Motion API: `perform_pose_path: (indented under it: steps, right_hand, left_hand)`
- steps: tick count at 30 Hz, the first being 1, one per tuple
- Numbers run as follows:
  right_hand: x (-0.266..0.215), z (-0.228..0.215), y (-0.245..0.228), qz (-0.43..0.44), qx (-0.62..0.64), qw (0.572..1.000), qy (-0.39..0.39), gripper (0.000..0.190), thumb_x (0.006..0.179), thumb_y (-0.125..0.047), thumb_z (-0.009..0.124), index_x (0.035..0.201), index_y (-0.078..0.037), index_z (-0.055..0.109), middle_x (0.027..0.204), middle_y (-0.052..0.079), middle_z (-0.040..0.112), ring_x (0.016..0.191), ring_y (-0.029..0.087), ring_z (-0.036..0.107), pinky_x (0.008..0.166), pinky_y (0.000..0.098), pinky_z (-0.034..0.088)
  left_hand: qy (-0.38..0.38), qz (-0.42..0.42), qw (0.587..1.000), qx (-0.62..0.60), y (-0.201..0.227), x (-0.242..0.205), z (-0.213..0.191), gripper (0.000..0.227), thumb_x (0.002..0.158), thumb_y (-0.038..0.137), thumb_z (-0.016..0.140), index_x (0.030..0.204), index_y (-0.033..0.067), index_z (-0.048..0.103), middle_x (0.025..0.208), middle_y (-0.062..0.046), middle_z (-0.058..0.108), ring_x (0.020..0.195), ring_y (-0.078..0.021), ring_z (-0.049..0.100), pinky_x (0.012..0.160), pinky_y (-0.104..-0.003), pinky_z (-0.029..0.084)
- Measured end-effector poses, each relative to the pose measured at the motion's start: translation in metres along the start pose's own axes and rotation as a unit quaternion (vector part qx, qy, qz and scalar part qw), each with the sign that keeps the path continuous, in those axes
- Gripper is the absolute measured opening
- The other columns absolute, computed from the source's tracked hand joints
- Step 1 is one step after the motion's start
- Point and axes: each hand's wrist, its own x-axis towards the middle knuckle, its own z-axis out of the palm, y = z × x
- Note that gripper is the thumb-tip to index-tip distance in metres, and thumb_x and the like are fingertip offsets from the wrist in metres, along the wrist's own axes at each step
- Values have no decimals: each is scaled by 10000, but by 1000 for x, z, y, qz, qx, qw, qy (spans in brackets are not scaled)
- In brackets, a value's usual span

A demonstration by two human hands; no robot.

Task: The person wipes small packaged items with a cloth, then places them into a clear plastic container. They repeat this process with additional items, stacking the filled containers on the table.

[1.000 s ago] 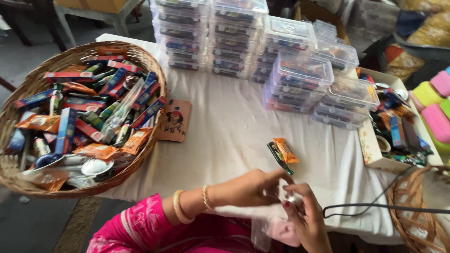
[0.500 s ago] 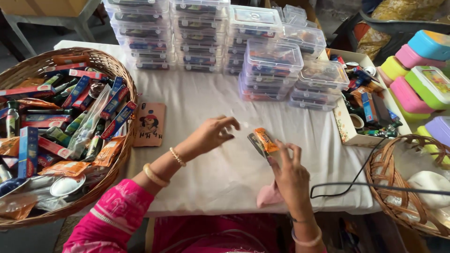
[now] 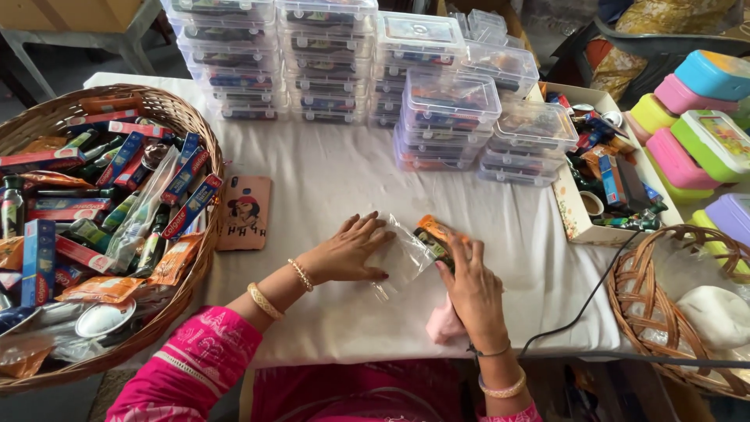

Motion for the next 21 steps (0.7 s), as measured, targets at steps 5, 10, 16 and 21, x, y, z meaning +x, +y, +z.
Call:
perform_pose_path:
  steps: [5, 10, 16, 21]
  right_hand:
    - [13, -7, -5, -17, -56, 993, -101, 606, 903, -227, 658, 1473, -163, 464, 1336, 213, 542, 813, 388, 715, 682, 490, 582]
    - [9, 22, 18, -13, -51, 993, -103, 506, 945, -271, 674, 1403, -152, 494, 1256, 138, 606, 892, 362, 726, 739, 481, 589]
    - [18, 0, 10, 60, -49, 989, -129, 605, 858, -336, 745, 1372, -144, 488, 1309, 145, 566, 904, 389, 717, 791, 489, 580]
    - [34, -13, 3, 14, -32, 993, -112, 884, 795, -390, 769, 1533, -128, 359, 1467, 228, 455, 886, 452, 687, 726, 505, 580]
  left_hand:
    - [-60, -7, 998, 29, 7, 9, -1, 868, 815, 593, 702, 1514, 153, 435, 1596, -220, 301, 1547, -383, 111, 1235, -551, 58]
    - [-106, 46, 993, 1, 12, 16, 2, 867, 811, 558, 729, 1533, 187, 423, 1635, -261, 219, 1538, -421, 96, 1220, -530, 135]
    - [-137, 48, 989, -21, 18, 15, -2, 801, 764, 522, 743, 1477, 254, 494, 1621, -178, 337, 1523, -408, 199, 1226, -516, 202]
    - [-119, 110, 984, -70, 28, 22, -14, 480, 833, 405, 741, 1247, 176, 658, 1343, -138, 583, 1348, -355, 466, 1131, -456, 399]
